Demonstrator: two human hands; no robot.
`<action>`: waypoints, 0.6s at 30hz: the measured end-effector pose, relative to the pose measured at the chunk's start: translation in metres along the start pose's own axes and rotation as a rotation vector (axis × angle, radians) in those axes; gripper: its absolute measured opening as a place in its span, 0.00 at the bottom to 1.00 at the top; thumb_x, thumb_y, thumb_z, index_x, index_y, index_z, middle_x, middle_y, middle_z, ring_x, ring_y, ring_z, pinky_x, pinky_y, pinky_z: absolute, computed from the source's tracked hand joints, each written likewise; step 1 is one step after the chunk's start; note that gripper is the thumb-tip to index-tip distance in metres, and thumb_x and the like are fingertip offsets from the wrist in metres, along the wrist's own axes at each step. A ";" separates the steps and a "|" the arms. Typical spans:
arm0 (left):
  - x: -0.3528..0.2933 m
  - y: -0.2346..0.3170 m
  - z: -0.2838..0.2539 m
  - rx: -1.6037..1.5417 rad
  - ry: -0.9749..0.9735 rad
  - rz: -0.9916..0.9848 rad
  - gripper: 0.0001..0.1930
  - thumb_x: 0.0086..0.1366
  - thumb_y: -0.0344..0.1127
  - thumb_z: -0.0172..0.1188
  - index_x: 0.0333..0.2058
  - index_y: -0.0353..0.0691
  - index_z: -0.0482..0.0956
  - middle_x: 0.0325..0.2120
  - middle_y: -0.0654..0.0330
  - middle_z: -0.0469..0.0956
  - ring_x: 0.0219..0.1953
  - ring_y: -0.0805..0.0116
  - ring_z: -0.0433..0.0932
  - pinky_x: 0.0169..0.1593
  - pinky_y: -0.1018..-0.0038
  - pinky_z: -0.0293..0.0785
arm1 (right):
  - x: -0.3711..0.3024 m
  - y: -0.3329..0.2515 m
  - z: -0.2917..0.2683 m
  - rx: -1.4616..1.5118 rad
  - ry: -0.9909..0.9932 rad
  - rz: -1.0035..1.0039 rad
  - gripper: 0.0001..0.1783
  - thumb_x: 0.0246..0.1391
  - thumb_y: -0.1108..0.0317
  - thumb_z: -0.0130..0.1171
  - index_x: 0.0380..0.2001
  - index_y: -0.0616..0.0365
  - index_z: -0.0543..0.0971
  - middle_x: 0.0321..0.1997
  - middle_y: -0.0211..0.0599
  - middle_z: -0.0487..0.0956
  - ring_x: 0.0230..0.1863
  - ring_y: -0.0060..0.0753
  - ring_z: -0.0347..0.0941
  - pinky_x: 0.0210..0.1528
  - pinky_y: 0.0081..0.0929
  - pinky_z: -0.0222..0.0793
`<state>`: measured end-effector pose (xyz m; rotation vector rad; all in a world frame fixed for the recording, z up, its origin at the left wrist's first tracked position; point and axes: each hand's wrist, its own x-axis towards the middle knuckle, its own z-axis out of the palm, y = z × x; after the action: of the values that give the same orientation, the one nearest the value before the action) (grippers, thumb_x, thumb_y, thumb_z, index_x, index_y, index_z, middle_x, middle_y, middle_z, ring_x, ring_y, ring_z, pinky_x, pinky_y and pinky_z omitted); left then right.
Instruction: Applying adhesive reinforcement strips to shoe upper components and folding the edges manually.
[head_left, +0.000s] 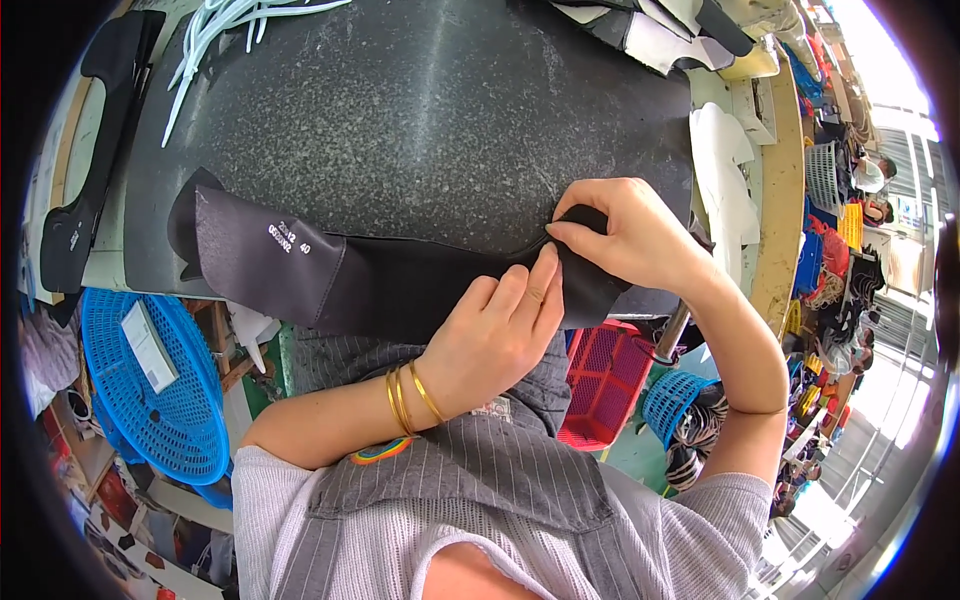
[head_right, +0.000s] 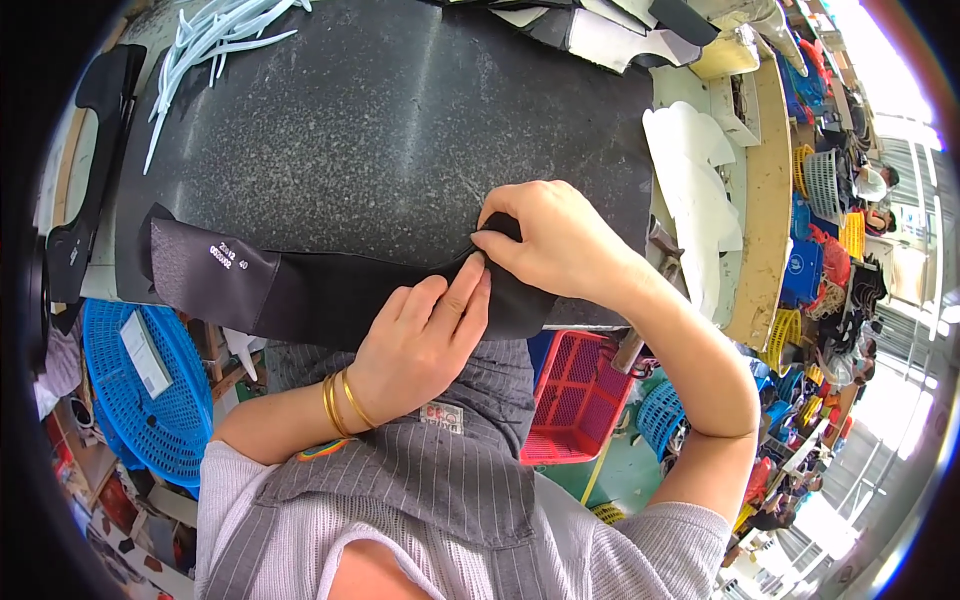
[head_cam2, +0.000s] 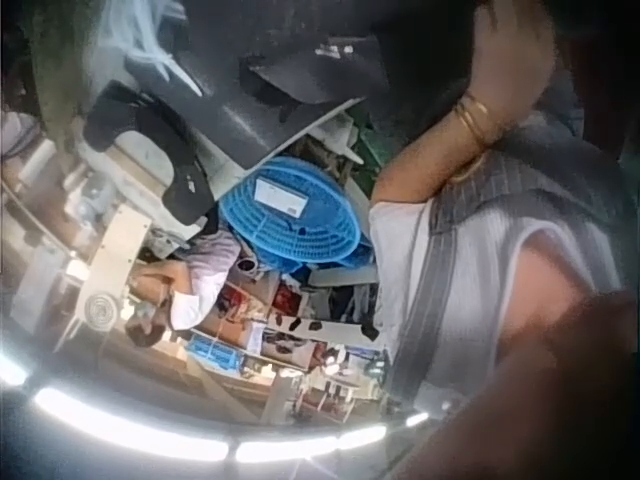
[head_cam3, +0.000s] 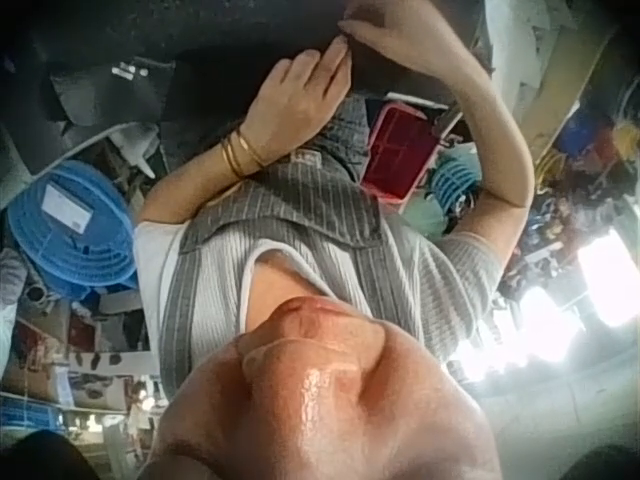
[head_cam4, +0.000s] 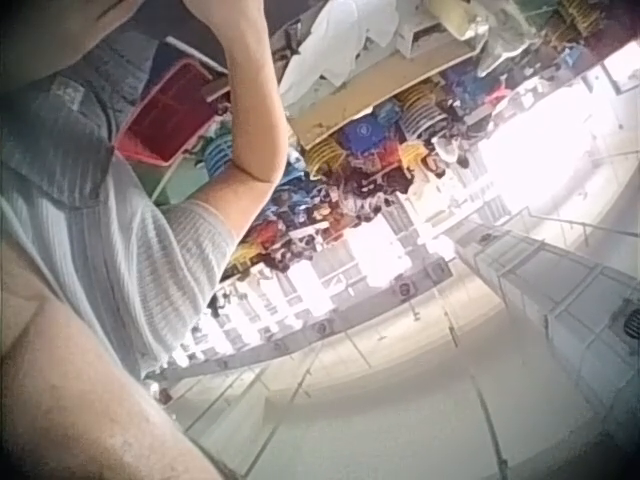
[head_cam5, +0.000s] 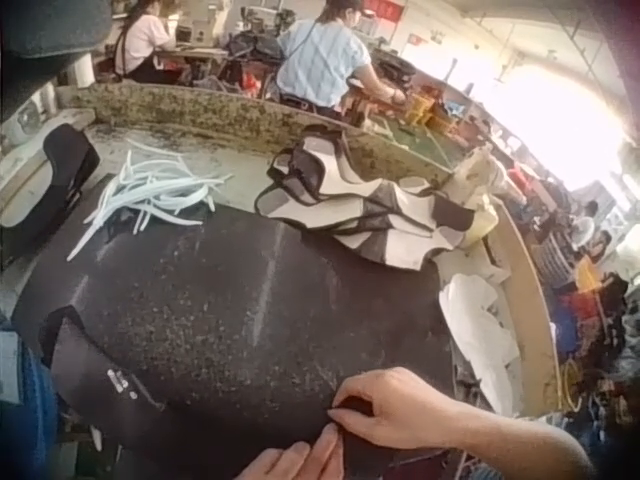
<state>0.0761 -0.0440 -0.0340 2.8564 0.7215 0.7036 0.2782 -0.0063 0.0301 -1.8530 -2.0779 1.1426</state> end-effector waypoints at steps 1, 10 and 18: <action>0.000 0.000 0.001 -0.002 -0.001 0.002 0.18 0.57 0.31 0.57 0.46 0.32 0.79 0.53 0.52 0.75 0.41 0.65 0.72 0.39 0.75 0.73 | -0.002 0.000 0.001 0.039 0.029 0.002 0.09 0.51 0.69 0.63 0.31 0.65 0.80 0.28 0.43 0.80 0.29 0.36 0.75 0.32 0.30 0.69; 0.005 0.002 0.000 0.009 -0.025 -0.052 0.24 0.52 0.30 0.57 0.50 0.28 0.77 0.54 0.50 0.75 0.39 0.63 0.70 0.41 0.75 0.75 | -0.015 0.015 0.025 -0.418 0.391 -0.224 0.10 0.51 0.65 0.65 0.31 0.60 0.79 0.30 0.39 0.80 0.34 0.45 0.77 0.33 0.35 0.73; 0.013 0.008 -0.004 0.023 -0.162 -0.065 0.30 0.52 0.33 0.57 0.56 0.28 0.72 0.60 0.49 0.69 0.38 0.63 0.69 0.39 0.77 0.73 | -0.021 0.028 0.036 -0.012 0.555 -0.104 0.08 0.53 0.68 0.64 0.34 0.60 0.78 0.32 0.42 0.80 0.35 0.47 0.78 0.36 0.35 0.74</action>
<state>0.0873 -0.0456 -0.0231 2.8534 0.7979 0.4514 0.2853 -0.0421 -0.0045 -1.7776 -1.8277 0.5079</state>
